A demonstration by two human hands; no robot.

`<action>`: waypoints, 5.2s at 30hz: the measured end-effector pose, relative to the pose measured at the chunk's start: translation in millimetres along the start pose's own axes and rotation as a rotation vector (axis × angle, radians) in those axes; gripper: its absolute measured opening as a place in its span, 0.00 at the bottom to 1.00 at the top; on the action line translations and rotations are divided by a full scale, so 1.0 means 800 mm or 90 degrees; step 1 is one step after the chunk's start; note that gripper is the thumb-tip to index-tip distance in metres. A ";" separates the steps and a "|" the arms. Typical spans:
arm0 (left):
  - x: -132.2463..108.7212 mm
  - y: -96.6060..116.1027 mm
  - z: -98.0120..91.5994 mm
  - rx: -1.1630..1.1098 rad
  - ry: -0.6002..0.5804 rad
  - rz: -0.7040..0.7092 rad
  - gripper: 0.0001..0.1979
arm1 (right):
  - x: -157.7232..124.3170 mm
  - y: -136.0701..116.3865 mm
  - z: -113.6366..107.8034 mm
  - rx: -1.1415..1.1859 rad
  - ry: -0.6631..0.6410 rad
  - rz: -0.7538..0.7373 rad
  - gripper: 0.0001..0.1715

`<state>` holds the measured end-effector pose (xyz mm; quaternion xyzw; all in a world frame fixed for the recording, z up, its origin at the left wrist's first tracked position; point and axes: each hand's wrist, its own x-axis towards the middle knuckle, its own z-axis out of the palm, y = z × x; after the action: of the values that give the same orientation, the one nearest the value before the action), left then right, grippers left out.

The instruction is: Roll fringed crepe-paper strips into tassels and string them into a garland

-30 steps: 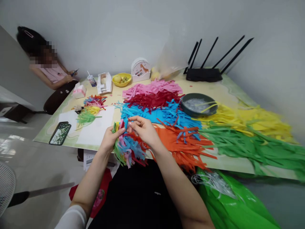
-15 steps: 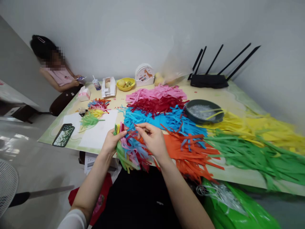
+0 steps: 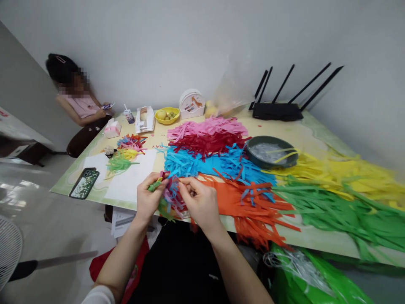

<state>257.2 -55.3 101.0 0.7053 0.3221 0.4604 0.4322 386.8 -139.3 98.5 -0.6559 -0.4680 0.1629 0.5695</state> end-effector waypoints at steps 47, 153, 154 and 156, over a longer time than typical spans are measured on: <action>0.034 -0.052 0.019 0.427 -0.410 0.240 0.17 | 0.065 0.057 -0.016 0.466 0.186 0.197 0.16; 0.003 -0.001 -0.001 -0.224 0.076 -0.177 0.10 | -0.002 -0.018 0.010 0.068 -0.026 -0.014 0.05; 0.001 0.001 0.000 -0.203 0.075 -0.156 0.09 | -0.003 -0.018 0.010 0.078 -0.030 0.000 0.06; -0.002 0.005 0.002 -0.163 0.070 -0.107 0.07 | -0.004 -0.018 0.010 0.092 -0.033 0.014 0.07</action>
<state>258.2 -58.6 104.2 0.5888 0.3419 0.4975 0.5375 372.5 -138.3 107.9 -0.6140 -0.4623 0.2192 0.6010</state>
